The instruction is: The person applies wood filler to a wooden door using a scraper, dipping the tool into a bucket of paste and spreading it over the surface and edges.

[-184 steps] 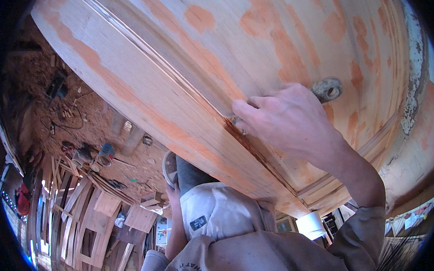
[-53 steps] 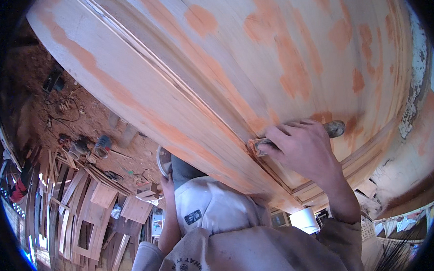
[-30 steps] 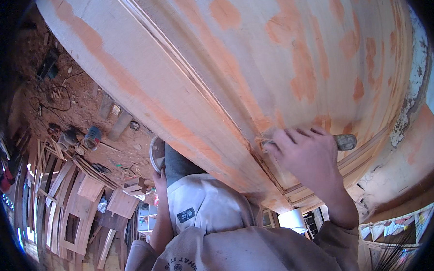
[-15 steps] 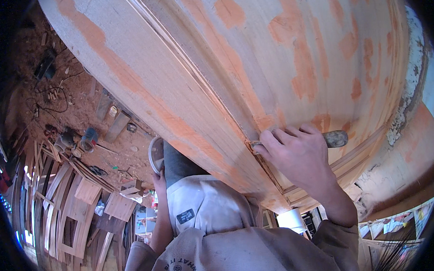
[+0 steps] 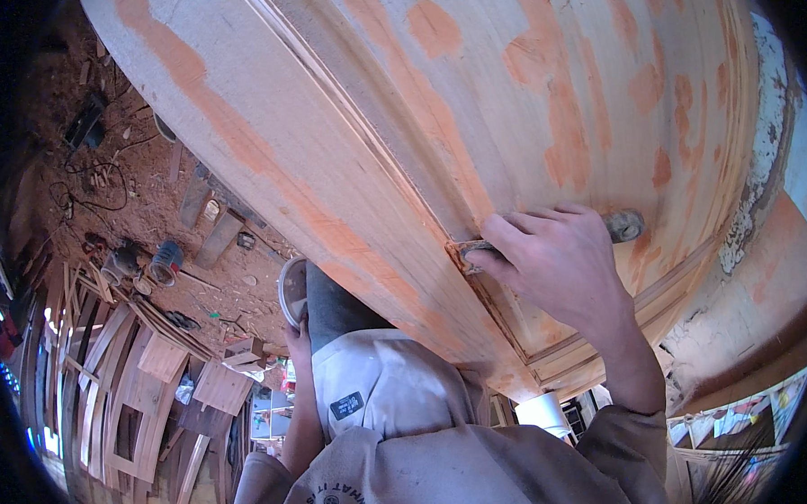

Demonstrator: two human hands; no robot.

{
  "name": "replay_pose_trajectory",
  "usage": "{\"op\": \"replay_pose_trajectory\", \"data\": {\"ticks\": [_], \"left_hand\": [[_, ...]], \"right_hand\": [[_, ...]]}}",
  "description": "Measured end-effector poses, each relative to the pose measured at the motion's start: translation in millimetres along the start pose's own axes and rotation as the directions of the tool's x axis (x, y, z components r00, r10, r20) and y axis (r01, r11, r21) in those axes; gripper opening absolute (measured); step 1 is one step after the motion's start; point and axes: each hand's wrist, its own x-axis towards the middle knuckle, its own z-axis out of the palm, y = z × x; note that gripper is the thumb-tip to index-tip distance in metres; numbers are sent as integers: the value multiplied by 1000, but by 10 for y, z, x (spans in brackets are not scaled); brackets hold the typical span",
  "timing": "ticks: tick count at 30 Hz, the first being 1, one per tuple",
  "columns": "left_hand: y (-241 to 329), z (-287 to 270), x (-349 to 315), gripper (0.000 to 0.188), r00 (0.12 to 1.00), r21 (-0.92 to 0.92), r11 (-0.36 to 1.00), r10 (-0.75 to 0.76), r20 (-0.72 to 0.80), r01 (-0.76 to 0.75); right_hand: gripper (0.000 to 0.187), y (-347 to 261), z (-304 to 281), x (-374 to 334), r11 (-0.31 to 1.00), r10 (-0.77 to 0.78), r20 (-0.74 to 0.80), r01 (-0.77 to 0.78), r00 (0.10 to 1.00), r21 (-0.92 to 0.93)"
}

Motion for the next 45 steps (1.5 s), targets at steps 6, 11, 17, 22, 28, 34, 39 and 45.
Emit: {"op": "replay_pose_trajectory", "data": {"ticks": [6, 11, 17, 22, 28, 34, 39, 45], "left_hand": [[-1, -12, -24, 32, 997, 71, 995, -74, -19, 76], [153, 23, -35, 33, 997, 117, 993, -8, -70, 16], [-76, 36, 22, 30, 997, -57, 998, 24, -68, -28], [-43, 34, -11, 29, 996, -9, 1000, -26, -81, 25], [164, 45, -45, 28, 998, 66, 997, -24, -51, 27], [73, 66, -73, 28, 998, -6, 1000, 19, -63, -19], [83, 67, -20, 28, 998, -22, 999, 46, -48, -47], [-73, 24, 3, 30, 1000, 7, 1000, 22, -13, -22]], "right_hand": [[29, 9, -23, 72, 999, -45, 87, 47, 995, -22], [29, 125, -96, 105, 993, -115, 104, 111, 988, 46], [30, 165, -105, 168, 996, -82, 54, 83, 995, -22], [29, 107, -72, 210, 995, -96, 35, 97, 995, -13], [30, 78, -126, 234, 997, -81, 95, 82, 992, -2], [30, 61, -138, 241, 995, -100, 88, 100, 991, 6], [31, 161, -161, 238, 1000, -21, 53, 21, 998, 8], [30, 95, -170, 347, 993, -112, 8, 112, 994, -20]]}}
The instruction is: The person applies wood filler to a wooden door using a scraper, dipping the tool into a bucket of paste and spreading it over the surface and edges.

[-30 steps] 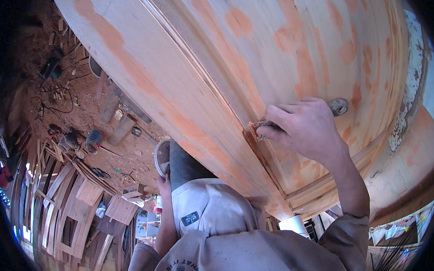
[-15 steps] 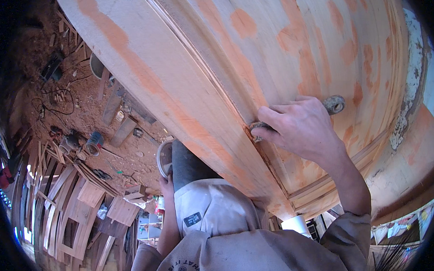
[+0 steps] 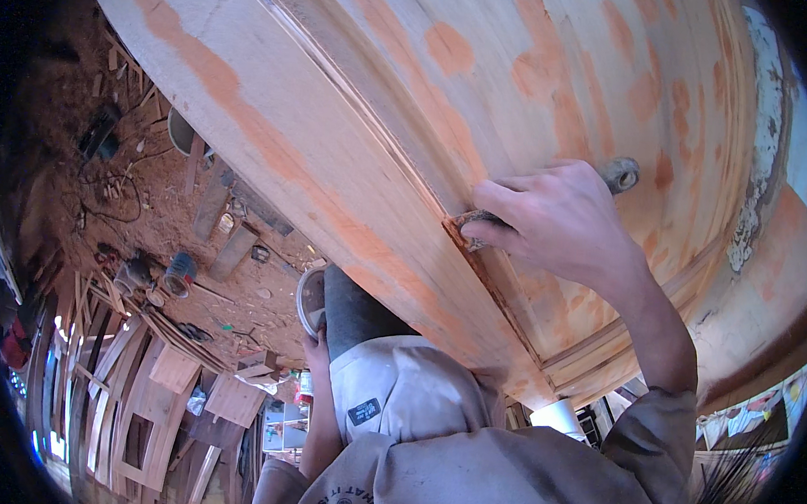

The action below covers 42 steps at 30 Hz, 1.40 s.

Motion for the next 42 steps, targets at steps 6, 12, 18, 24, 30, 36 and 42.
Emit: {"op": "replay_pose_trajectory", "data": {"ticks": [6, 12, 18, 24, 30, 36, 42], "left_hand": [[-68, -32, 65, 31, 998, -48, 999, -3, 59, 6], [72, 10, -14, 31, 999, -21, 999, -28, 16, 29], [109, 6, -48, 31, 1000, -36, 999, -28, -11, 28], [-19, -32, 89, 32, 997, 108, 992, -73, 35, 69], [164, 5, -50, 31, 998, 43, 997, -60, 33, 59], [53, 19, -19, 31, 999, 37, 999, -36, 37, 34], [76, 33, -27, 30, 999, -17, 999, -27, 27, 28]], "right_hand": [[33, -17, -47, 36, 1000, 4, 53, -3, 999, -18], [32, 111, -40, -128, 996, 89, -4, -89, 996, -1], [30, 86, 172, -361, 999, 39, 18, -40, 999, 31], [29, 9, 227, -383, 998, 56, 57, -56, 997, 1], [28, -25, 263, -363, 999, 11, 32, -13, 999, 42], [30, 3, 225, -381, 995, 12, 129, -25, 992, 99], [33, 122, 390, -672, 994, 92, -39, -89, 995, 71]]}}
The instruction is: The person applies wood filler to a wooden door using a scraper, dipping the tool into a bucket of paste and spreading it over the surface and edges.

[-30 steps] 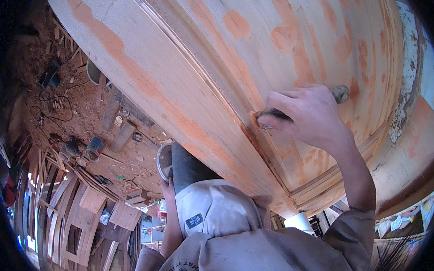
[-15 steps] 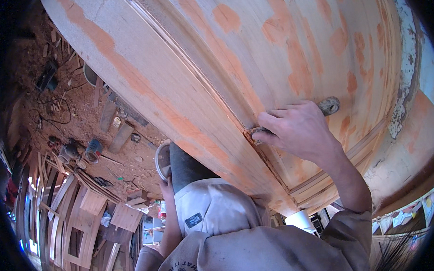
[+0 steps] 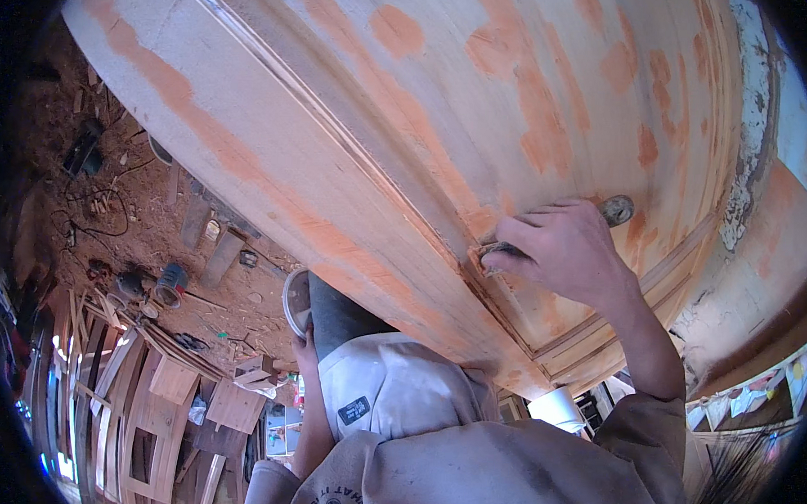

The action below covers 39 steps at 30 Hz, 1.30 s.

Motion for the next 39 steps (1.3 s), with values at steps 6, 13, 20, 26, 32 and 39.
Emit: {"op": "replay_pose_trajectory", "data": {"ticks": [6, 13, 20, 26, 32, 39], "left_hand": [[-325, -37, 95, 29, 997, -36, 997, 74, 17, -73], [17, 7, 11, 28, 1000, -70, 997, -12, 25, 13], [219, 55, -10, 29, 992, -142, 987, 94, 82, -82], [423, -41, -19, 30, 998, -67, 998, -12, 68, 16], [725, -264, 89, 33, 998, 154, 987, 44, 50, -51], [945, -995, 864, 41, 981, 222, 963, 120, 150, -151]], "right_hand": [[30, -104, 94, 17, 1000, -8, -62, 9, 998, 20], [30, -152, 89, 28, 1000, -21, -29, 21, 999, -3], [29, -169, 146, -55, 998, -44, -60, 42, 997, -43], [26, -140, -26, -241, 998, 43, 125, -49, 991, 42], [23, -332, 11, -1028, 763, 394, 208, -445, 895, 469], [41, -1096, 564, -1500, -23, 681, 398, -526, 614, 850]]}}
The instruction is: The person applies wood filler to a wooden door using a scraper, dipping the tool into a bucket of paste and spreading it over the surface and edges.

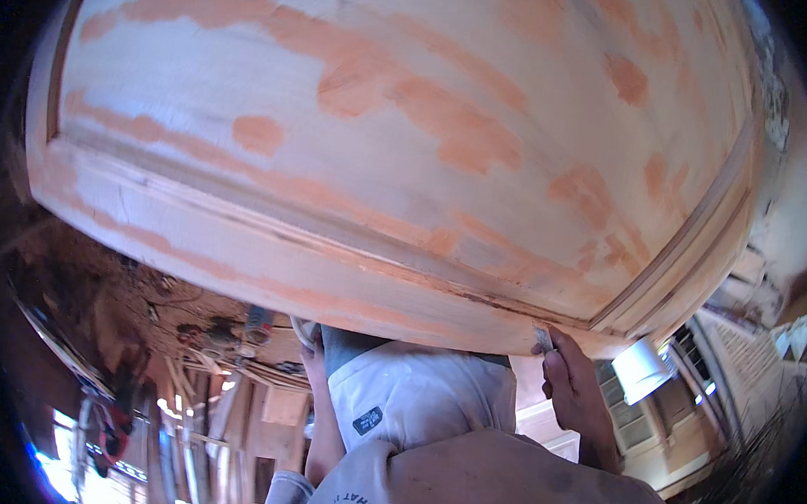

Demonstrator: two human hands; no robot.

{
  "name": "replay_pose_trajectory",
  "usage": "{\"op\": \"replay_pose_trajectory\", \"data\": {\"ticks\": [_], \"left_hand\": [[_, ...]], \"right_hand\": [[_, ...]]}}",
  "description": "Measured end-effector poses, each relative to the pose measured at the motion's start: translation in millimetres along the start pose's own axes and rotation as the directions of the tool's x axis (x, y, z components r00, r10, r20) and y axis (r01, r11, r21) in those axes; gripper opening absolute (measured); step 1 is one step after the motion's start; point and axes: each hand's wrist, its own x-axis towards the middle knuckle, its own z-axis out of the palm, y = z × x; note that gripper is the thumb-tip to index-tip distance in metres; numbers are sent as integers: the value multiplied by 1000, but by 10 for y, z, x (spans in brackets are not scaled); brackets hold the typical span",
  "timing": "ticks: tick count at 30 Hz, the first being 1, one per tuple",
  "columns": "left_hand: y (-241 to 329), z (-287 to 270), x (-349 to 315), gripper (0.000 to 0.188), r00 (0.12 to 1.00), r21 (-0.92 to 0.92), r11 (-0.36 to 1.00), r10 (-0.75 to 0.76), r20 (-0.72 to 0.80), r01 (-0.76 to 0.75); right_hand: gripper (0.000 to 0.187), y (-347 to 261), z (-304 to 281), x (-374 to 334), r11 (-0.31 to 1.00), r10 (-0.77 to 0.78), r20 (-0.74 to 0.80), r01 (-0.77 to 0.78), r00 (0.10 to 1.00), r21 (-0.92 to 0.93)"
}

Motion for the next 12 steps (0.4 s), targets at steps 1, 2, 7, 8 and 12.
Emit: {"op": "replay_pose_trajectory", "data": {"ticks": [1, 2, 7, 8, 12], "left_hand": [[65, -178, 103, 40, 1000, 92, 996, 9, 16, -11], [185, -322, 266, 39, 998, 180, 983, 16, 56, -25], [935, -874, 603, 40, 991, 522, 853, -93, 95, 30], [1052, -967, 681, 40, 988, 543, 840, -96, 118, 16], [1115, -1528, 1183, 55, 977, 558, 826, -52, 208, -75]], "right_hand": [[43, 4, 91, -50, 990, 97, 2, -97, 995, 101], [45, -30, 218, -82, 955, 201, -34, -188, 979, 229], [44, -284, 666, -183, 840, 360, -81, -285, 929, 462], [46, -324, 748, -203, 804, 407, -106, -300, 907, 514], [46, -326, 970, -92, 929, 279, -305, -175, 911, 325]]}}
